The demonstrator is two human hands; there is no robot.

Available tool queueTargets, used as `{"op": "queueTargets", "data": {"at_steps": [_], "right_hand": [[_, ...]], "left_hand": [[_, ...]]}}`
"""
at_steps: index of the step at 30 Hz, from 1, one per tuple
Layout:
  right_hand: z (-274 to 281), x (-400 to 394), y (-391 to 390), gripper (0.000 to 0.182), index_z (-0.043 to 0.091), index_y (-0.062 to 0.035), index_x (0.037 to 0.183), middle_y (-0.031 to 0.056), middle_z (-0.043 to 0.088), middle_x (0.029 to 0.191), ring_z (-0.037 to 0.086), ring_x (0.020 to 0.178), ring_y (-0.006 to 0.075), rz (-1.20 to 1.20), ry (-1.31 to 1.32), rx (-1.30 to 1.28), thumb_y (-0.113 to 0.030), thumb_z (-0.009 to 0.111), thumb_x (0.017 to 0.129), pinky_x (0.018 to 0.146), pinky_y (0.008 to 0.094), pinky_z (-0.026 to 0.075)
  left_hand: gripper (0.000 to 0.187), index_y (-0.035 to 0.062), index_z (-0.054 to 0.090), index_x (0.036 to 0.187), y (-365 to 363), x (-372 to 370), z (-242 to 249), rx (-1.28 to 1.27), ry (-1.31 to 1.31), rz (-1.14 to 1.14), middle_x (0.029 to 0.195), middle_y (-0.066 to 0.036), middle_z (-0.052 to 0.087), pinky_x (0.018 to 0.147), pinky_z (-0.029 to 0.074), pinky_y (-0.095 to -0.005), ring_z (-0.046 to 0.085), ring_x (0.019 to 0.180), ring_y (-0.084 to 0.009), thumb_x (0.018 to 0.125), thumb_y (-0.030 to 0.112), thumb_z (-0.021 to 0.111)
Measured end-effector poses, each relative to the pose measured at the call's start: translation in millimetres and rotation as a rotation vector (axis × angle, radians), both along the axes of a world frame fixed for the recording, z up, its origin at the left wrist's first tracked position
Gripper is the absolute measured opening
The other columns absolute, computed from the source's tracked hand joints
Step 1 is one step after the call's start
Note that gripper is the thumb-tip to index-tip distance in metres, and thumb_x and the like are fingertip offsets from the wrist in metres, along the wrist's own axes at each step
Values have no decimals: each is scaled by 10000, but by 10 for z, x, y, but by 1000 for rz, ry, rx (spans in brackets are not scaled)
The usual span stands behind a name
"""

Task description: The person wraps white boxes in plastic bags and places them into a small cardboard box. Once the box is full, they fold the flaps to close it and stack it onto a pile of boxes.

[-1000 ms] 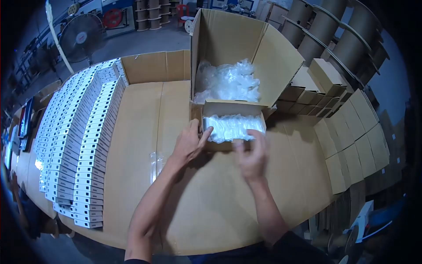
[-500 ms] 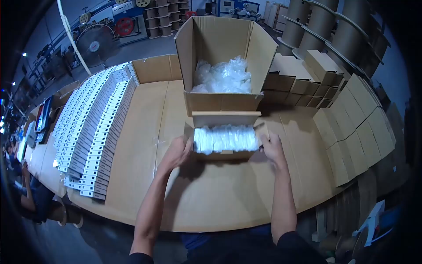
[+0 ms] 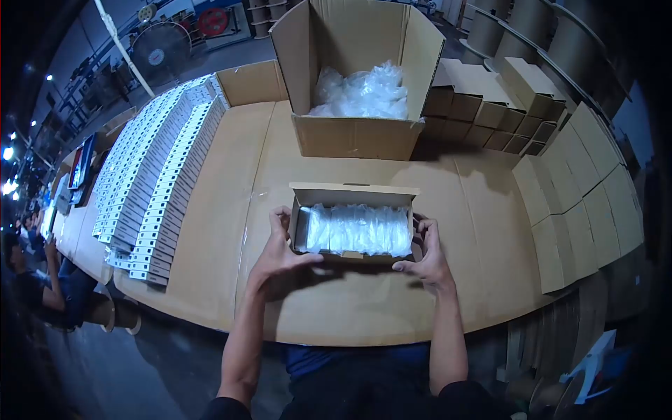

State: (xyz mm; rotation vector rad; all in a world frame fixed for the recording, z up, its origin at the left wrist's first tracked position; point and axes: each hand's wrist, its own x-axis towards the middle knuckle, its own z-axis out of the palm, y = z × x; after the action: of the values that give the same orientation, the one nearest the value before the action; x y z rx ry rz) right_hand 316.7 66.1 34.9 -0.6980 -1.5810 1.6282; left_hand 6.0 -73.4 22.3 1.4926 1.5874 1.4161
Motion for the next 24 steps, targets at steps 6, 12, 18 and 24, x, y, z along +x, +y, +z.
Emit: {"op": "queueTargets", "data": {"at_steps": [6,12,18,24], "right_hand": [[46,-100,111,1032,359,-93,1291,81,456,1389,467,1307,217,84,-153,33,-176,1032,513,1159,373,373],[195,-201,318,1299,187,47,1417,261,484,1315,537,1254,373,131,-540,466,-407,1024,533,1100,448,434],[164,-307,298,1144,259,-8,1203,200,443,1127,537,1104,330,99,-677,457,-474,1028,497,993,425,457],[153,-404,163,1122,252,-13,1201,149,371,1123,452,1107,273,-30,-592,390,-442,1028,513,1017,373,399]], "left_hand": [[1069,60,222,1347,125,-114,275,-257,16,-39,1353,-203,424,1116,406,-443,442,1333,-312,646,296,992],[1446,-62,50,1482,327,-49,349,-264,196,-101,1530,-270,280,1252,198,-455,266,1486,-383,531,431,1021],[1597,-109,-4,1494,445,-2,414,-206,263,-116,1543,-304,285,1240,243,-426,288,1477,-386,443,511,1026],[1529,-116,79,1466,445,114,423,-171,260,11,1482,-317,362,1204,313,-440,374,1422,-400,438,502,1027]]}}
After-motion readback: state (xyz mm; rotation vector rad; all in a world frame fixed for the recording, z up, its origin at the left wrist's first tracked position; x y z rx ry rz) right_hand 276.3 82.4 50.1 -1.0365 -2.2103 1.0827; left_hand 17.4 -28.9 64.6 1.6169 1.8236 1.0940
